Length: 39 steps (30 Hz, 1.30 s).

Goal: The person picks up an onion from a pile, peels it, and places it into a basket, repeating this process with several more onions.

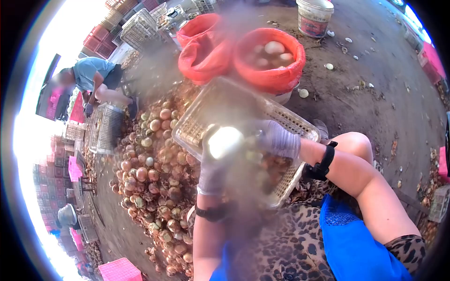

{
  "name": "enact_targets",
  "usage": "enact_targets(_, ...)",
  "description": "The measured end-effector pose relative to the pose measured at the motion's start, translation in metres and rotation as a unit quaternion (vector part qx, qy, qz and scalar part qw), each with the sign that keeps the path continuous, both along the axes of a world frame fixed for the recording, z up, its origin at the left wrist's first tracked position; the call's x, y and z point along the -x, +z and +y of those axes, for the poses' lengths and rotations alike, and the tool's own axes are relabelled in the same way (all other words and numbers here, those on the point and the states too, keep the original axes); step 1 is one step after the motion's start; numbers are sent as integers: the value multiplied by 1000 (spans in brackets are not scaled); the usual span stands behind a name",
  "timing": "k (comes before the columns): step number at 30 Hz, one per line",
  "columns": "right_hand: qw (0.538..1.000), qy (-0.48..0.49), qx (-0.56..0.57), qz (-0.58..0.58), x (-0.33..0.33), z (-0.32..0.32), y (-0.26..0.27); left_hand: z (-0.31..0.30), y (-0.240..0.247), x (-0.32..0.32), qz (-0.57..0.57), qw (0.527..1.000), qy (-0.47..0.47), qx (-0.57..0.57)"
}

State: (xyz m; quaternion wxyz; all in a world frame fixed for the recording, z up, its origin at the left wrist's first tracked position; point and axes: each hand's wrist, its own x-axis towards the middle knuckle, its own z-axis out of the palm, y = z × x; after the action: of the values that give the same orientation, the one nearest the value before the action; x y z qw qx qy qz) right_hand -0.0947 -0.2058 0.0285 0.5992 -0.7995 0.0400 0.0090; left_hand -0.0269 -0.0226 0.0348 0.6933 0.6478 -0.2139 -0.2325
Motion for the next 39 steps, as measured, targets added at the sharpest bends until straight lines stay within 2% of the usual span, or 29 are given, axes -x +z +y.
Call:
enact_targets(3, 991, -24, -130, 35, -3, 8, -8, -5, 5, 6, 78, 992, -40, 91)
enact_targets(4, 994, -11, -108, 32, -3, 6, -7, -9, 5, 7, 39, 999, 0, 26)
enact_targets(6, 998, 21, -61, 24, -6, 1, 0, -5, -4, 1, 65, 996, -11, 54)
enact_targets(7, 999, 21, -20, -20, -6, 1, -1, -4, -7, -1, 77, 995, -17, 68)
enact_targets(9, 992, 16, 61, -107, -4, -1, -2, -5, -3, 0, 102, 988, -65, 91)
enact_targets(12, 986, -45, 114, -109, -1, -4, -4, -10, -1, 2, 131, 975, -122, 132)
enact_targets(15, 980, -92, 74, -157, -2, -6, -13, -15, 13, 12, 173, 961, -138, 167)
enact_targets(18, 964, -108, 127, -208, 6, -11, -5, -18, 14, 8, 247, 942, -130, 184)
enact_targets(20, 961, -64, 184, -197, 10, -15, -5, -13, -3, 0, 287, 928, -138, 194)
enact_targets(21, 957, -42, 212, -192, 11, -17, -6, -14, 1, 5, 288, 935, -106, 179)
enact_targets(23, 893, -39, 414, -173, 7, -28, -10, -18, 8, 13, 279, 946, -59, 151)
enact_targets(24, 845, -36, 509, -160, 5, -32, -7, -19, 8, 15, 270, 952, -44, 139)
enact_targets(27, 951, -37, 301, -59, 5, -44, 18, -20, 0, 5, 215, 968, -41, 120)
enact_targets(29, 975, 51, 212, -40, 19, -42, 43, -24, 2, 7, 195, 975, -37, 98)
enact_targets(31, 981, 87, 146, -93, 31, -36, 38, -25, -12, 3, 203, 971, -89, 90)
enact_targets(32, 977, 76, 125, -159, 31, -31, 19, -29, -19, 4, 207, 967, -120, 84)
enact_targets(33, 967, 61, 105, -224, 32, -28, 4, -35, -18, 9, 194, 973, -107, 64)
enact_targets(35, 978, 82, 77, -178, 34, -27, -7, -46, -22, 8, 141, 979, -147, 17)
enact_targets(39, 996, 75, -33, -41, 53, -56, 19, -69, 4, 35, 205, 960, -173, 80)
